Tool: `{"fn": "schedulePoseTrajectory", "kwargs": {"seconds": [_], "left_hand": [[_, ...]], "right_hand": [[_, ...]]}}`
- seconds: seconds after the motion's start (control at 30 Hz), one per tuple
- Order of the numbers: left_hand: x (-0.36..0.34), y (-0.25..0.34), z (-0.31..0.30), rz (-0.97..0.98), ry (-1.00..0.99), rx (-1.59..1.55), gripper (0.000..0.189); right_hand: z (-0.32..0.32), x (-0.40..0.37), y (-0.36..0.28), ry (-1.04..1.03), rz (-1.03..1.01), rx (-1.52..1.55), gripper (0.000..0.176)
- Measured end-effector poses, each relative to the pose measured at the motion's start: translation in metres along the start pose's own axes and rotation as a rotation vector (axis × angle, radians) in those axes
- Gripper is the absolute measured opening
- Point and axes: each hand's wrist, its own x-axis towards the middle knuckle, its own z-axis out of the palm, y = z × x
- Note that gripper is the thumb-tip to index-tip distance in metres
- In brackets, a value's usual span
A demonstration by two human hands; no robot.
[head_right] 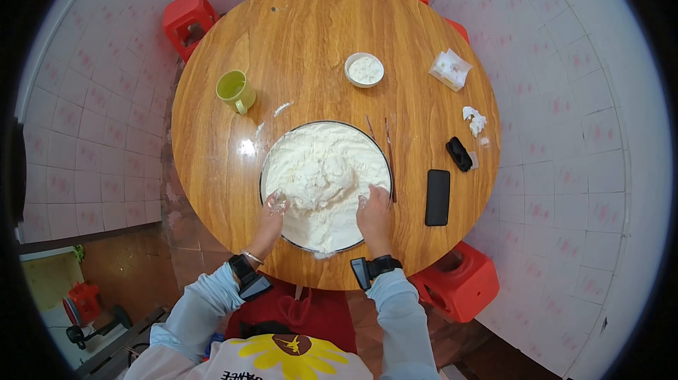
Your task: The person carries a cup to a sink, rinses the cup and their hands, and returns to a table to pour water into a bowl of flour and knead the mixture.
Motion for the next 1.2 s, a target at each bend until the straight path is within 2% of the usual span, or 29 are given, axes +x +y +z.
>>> {"fn": "schedulePoseTrajectory", "kwargs": {"seconds": [0.03, 0.1, 0.23, 0.3, 0.53, 0.63, 0.73, 0.77, 0.83, 0.87, 0.93, 0.97, 1.0, 1.03, 1.07, 1.13, 1.17, 1.2], "left_hand": [[-0.004, 0.003, 0.002, -0.005, -0.003, -0.001, 0.048], [-0.01, 0.01, 0.006, -0.178, -0.007, -0.091, 0.042], [-0.034, 0.014, 0.018, -0.296, 0.009, -0.099, 0.043], [-0.043, 0.018, 0.027, -0.374, -0.02, -0.207, 0.046], [-0.046, -0.005, 0.064, -0.435, 0.039, -0.556, 0.03], [-0.05, -0.003, 0.076, -0.52, 0.039, -0.633, 0.022], [-0.05, 0.008, 0.079, -0.557, 0.048, -0.63, 0.02], [-0.05, 0.016, 0.077, -0.559, 0.062, -0.654, 0.019], [-0.052, 0.033, 0.071, -0.563, 0.075, -0.678, 0.019], [-0.05, 0.044, 0.066, -0.521, 0.023, -0.67, 0.02], [-0.038, 0.055, 0.061, -0.475, -0.031, -0.663, 0.022], [-0.031, 0.059, 0.06, -0.314, -0.047, -0.625, 0.023], [-0.023, 0.064, 0.058, -0.15, -0.062, -0.583, 0.025], [-0.017, 0.071, 0.055, -0.107, -0.107, -0.536, 0.026], [-0.009, 0.074, 0.051, -0.101, -0.106, -0.535, 0.026], [0.008, 0.074, 0.04, 0.072, -0.164, -0.165, 0.028], [0.014, 0.075, 0.034, 0.076, -0.161, -0.166, 0.028], [0.018, 0.075, 0.029, 0.234, -0.066, 0.018, 0.032]], "right_hand": [[0.005, -0.005, 0.0, -0.003, 0.004, -0.003, 0.031], [0.014, -0.016, 0.0, -0.012, -0.02, 0.077, 0.029], [0.012, -0.041, -0.013, -0.098, 0.011, 0.105, 0.024], [0.013, -0.051, -0.019, -0.137, 0.055, 0.139, 0.019], [0.05, -0.073, -0.029, -0.083, 0.092, 0.266, 0.017], [0.058, -0.077, -0.038, -0.074, 0.203, 0.344, 0.016], [0.057, -0.07, -0.043, -0.196, 0.538, 0.538, 0.025], [0.054, -0.065, -0.044, -0.193, 0.532, 0.539, 0.025], [0.043, -0.058, -0.044, -0.19, 0.568, 0.797, 0.025], [0.033, -0.051, -0.055, -0.191, 0.566, 0.797, 0.025], [0.012, -0.029, -0.077, -0.164, 0.393, 0.837, 0.021], [0.005, -0.019, -0.086, -0.161, 0.388, 0.838, 0.021], [-0.001, -0.008, -0.094, -0.133, 0.224, 0.758, 0.02], [-0.002, 0.001, -0.1, -0.104, 0.063, 0.678, 0.02], [-0.001, 0.008, -0.098, -0.103, 0.057, 0.681, 0.02], [0.0, 0.023, -0.085, 0.017, -0.138, 0.42, 0.018], [-0.003, 0.029, -0.078, 0.009, -0.101, 0.298, 0.021], [-0.002, 0.032, -0.072, 0.009, -0.101, 0.297, 0.021]]}}
